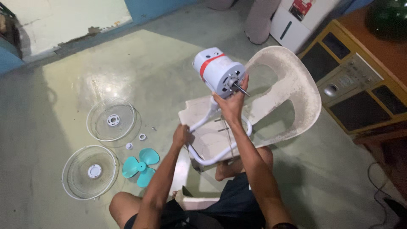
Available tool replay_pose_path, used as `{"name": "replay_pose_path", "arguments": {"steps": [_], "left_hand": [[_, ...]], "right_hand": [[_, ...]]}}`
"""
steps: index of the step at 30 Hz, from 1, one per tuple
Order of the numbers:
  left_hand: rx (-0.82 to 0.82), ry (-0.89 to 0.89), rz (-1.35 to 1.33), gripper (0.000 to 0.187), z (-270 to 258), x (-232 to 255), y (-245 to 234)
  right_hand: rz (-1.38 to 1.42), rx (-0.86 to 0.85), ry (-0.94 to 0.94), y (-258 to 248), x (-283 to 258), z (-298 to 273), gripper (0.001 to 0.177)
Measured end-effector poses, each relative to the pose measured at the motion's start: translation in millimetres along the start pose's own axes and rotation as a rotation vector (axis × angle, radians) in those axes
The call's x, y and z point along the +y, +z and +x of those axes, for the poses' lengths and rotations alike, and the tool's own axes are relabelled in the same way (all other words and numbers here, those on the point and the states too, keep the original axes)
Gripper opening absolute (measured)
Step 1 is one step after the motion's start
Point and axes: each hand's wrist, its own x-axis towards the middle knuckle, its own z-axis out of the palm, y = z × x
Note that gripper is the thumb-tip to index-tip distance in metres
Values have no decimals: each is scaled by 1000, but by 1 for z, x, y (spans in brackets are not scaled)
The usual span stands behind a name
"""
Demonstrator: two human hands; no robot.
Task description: The person assembles a table fan by attaching the motor housing to the stand, inserting the fan blades, and securing the front grille. The person handles the motor, blades, and grille components by hand.
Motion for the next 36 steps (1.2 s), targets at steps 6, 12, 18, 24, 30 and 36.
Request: {"name": "replay_pose_path", "arguments": {"steps": [6,12,18,24,30,36], "left_hand": [[20,-137,-91,40,-73,0,10],[-50,-226,-378,45,-115,10,34],[186,-357,-570,46,-137,30,48],[69,-412,-560,48,-134,56,61],[171,-321,-354,50,-144,68,64],[-89,-310,-245,67,-134,74,16]], "right_hand": [[352,-244,155,-22,-3,-7,127],[411,-397,163,-37,6,-3,121],[523,-429,248,-66,61,5,111],[615,-445,388,-80,116,24,102],[678,-467,445,-97,147,22,96],[641,-597,475,-105,138,8,102]]}}
